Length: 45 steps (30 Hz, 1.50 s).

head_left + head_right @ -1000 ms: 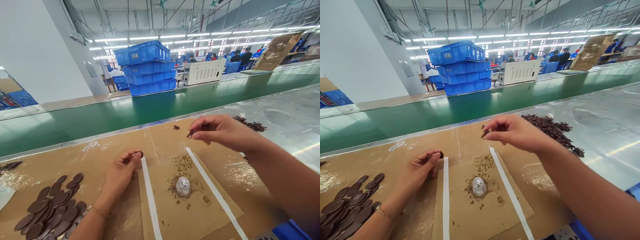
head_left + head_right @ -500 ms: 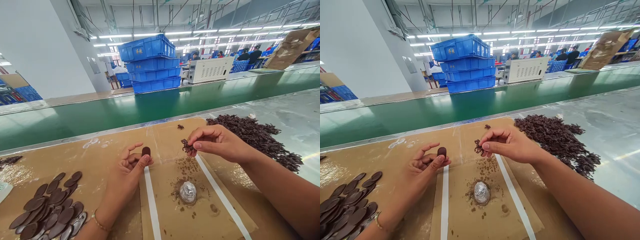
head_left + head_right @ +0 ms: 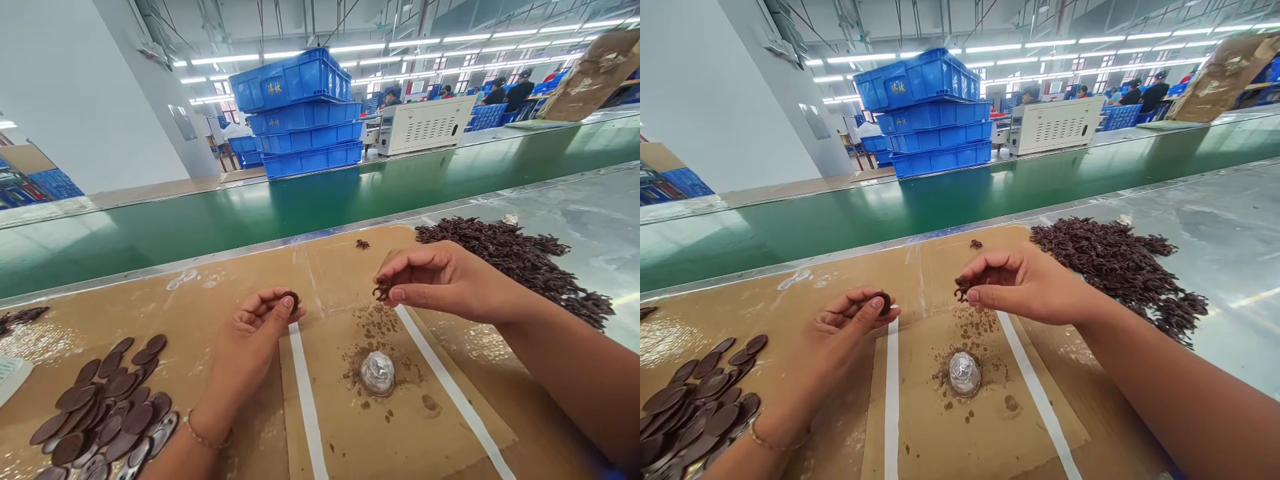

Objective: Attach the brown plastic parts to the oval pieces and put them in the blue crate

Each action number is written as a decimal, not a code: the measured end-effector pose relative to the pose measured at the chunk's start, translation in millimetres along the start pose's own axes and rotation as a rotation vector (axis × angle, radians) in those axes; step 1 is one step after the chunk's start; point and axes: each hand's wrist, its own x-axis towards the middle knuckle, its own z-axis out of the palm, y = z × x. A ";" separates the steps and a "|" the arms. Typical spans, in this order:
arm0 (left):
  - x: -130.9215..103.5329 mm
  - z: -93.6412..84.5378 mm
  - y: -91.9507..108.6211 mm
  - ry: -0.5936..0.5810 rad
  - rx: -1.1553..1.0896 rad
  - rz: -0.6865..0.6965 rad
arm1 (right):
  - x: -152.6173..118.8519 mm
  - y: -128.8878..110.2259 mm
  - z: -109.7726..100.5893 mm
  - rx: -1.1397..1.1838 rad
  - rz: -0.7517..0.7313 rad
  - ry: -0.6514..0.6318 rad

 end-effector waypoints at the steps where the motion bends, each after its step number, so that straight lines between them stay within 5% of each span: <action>1: 0.9 -0.2 0.3 0.004 0.011 -0.003 | -1.6 -1.2 -0.2 -0.021 0.000 -0.031; 10: -0.4 0.7 8.9 0.016 0.078 -0.047 | -13.3 -16.9 10.7 -0.361 -0.080 -0.355; 17: -4.2 4.6 9.0 0.038 0.068 -0.050 | -15.0 -15.5 24.4 -0.490 0.042 -0.249; 23: -3.0 1.5 6.2 -0.057 -0.028 -0.047 | -13.9 -13.9 31.9 -0.540 0.047 -0.171; 45: -0.9 3.5 6.5 -0.035 -0.089 0.033 | -12.7 -11.2 35.7 -0.554 0.060 -0.166</action>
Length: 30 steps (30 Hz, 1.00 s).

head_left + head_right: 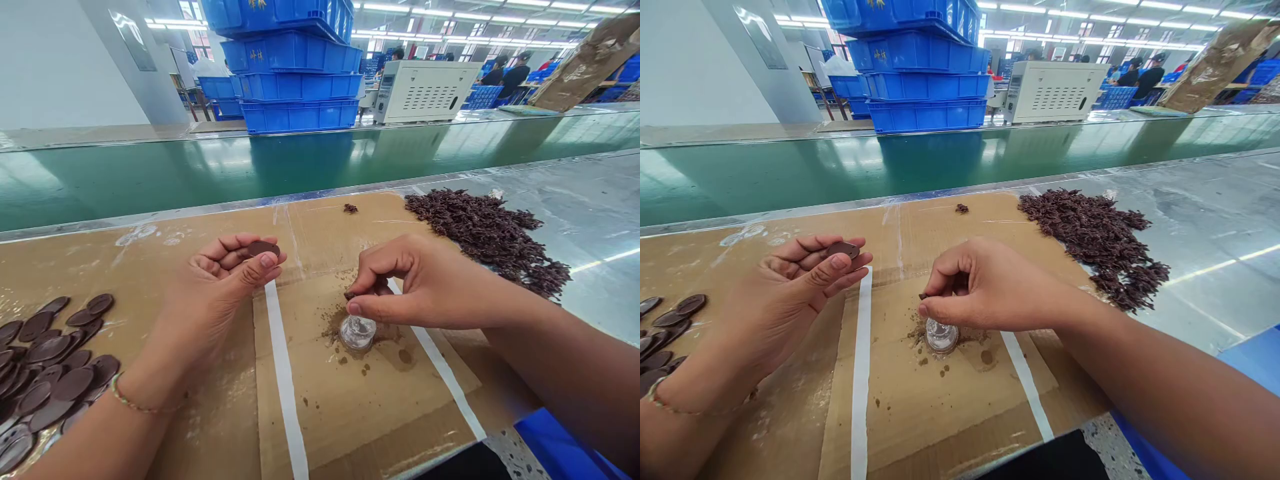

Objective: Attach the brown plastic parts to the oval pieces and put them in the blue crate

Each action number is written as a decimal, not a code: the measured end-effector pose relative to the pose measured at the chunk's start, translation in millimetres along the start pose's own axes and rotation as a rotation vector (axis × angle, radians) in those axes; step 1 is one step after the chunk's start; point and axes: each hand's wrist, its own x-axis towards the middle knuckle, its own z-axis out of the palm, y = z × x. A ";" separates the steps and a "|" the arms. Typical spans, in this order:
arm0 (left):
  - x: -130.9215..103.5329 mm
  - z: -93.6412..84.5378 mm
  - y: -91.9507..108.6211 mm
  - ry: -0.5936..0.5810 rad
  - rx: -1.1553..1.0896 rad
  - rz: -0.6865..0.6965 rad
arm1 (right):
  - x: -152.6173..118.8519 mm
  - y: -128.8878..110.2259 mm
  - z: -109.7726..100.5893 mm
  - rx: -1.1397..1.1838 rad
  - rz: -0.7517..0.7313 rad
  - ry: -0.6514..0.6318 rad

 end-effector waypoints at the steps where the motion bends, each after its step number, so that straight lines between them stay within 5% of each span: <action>1: 0.3 0.3 0.5 0.005 -0.023 0.008 | 0.1 0.3 0.1 -0.001 -0.003 0.000; 30: 0.6 -6.1 2.0 -0.035 0.032 -0.026 | -0.6 -2.4 -2.6 0.016 0.086 -0.055</action>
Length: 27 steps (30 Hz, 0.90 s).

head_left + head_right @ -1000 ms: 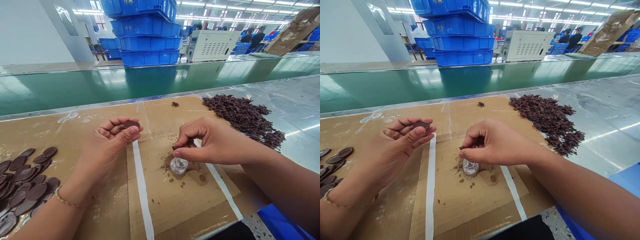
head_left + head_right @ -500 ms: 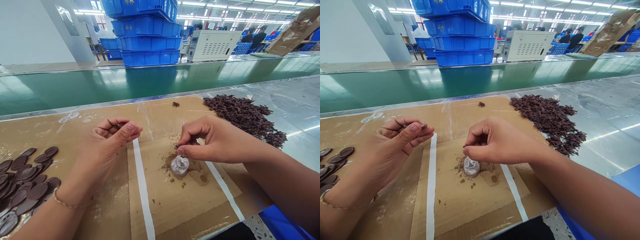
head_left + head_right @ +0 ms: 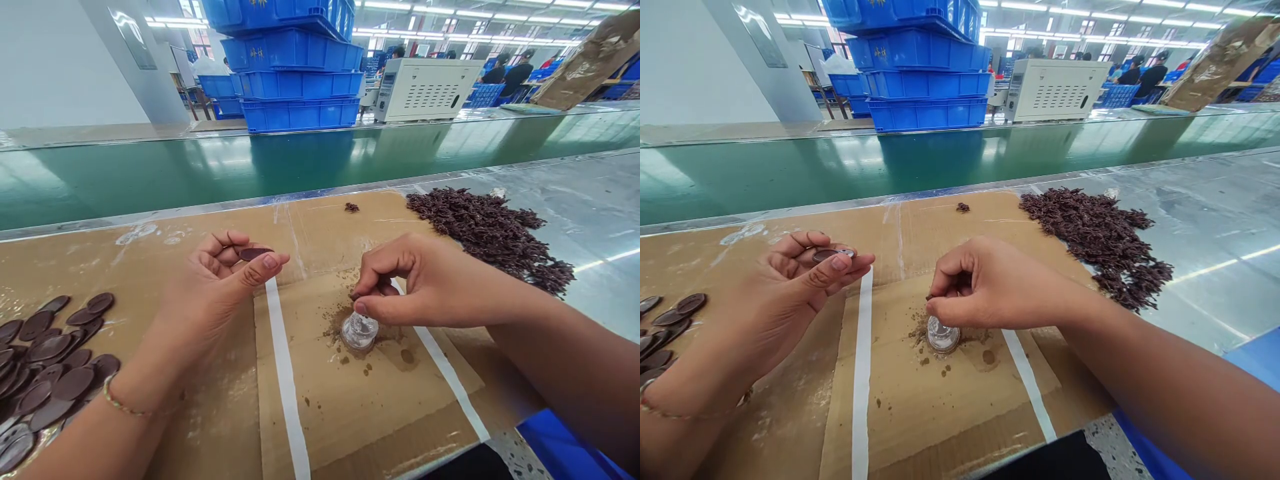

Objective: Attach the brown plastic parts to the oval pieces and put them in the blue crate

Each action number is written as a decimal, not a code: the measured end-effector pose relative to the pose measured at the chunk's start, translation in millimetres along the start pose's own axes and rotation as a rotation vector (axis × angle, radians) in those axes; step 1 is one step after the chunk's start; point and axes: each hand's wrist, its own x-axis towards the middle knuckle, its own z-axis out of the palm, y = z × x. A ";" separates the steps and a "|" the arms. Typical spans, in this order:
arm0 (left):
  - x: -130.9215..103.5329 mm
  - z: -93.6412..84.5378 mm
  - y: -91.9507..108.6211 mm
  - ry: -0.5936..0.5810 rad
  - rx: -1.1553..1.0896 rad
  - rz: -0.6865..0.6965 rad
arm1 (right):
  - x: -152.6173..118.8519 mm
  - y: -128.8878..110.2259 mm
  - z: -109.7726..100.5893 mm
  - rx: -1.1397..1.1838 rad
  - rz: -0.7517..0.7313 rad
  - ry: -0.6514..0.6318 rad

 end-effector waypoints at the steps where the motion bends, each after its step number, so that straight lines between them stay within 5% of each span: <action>1: 0.2 -0.7 0.0 -0.007 -0.006 0.004 | 0.3 0.7 0.5 0.001 -0.001 0.000; 12: -4.2 4.3 2.7 -0.039 -0.048 -0.003 | -0.3 4.0 0.3 0.105 -0.006 0.045; 27: -21.2 17.4 9.6 -0.122 -0.275 -0.064 | 7.1 4.2 5.1 0.795 -0.034 0.187</action>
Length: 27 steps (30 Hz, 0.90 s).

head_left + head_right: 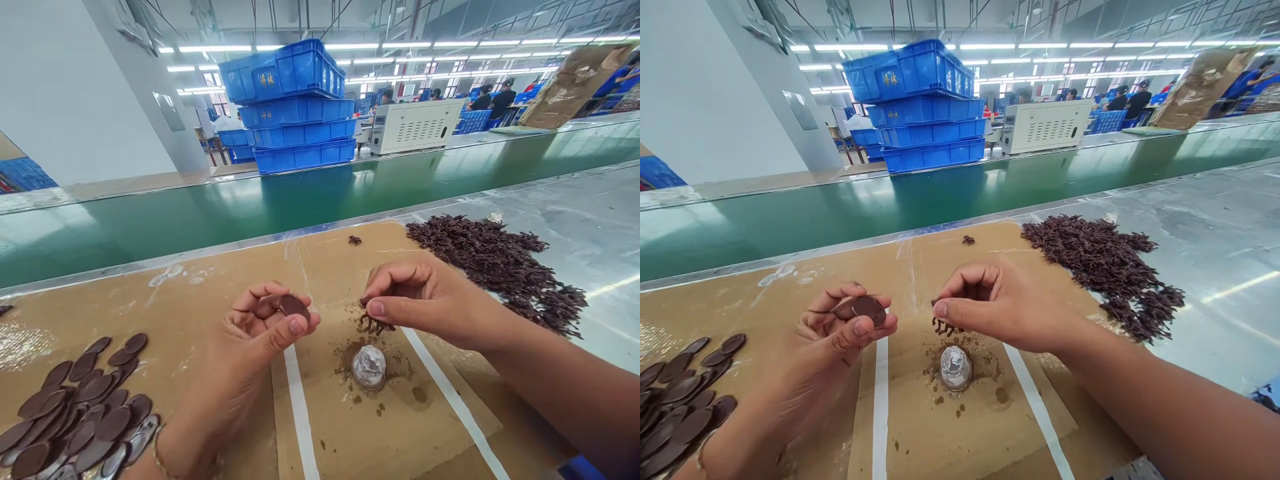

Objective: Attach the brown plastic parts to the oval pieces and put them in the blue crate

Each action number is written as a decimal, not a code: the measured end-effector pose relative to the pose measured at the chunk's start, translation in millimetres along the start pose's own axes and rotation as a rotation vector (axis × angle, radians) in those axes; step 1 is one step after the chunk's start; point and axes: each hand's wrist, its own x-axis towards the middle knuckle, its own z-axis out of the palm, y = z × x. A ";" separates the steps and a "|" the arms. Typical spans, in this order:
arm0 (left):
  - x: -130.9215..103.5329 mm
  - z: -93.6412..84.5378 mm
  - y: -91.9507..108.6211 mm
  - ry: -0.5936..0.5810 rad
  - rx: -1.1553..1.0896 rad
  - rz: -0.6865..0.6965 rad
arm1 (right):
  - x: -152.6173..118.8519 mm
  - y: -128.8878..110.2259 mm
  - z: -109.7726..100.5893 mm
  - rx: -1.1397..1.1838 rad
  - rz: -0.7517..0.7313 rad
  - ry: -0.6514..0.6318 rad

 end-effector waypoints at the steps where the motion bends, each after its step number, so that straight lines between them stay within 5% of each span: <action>1: -1.3 0.3 -0.4 0.008 -0.002 -0.004 | -0.3 0.0 0.4 0.016 -0.003 0.000; 8: -6.0 0.9 -3.5 -0.056 0.016 -0.154 | -4.0 1.1 5.3 0.026 -0.120 -0.009; 15: -12.6 5.0 -8.9 -0.253 -0.065 -0.259 | -10.0 1.5 18.1 0.003 -0.283 -0.092; 27: -10.9 2.3 -12.1 -0.299 0.004 -0.277 | -12.5 3.3 20.6 -0.119 -0.266 -0.164</action>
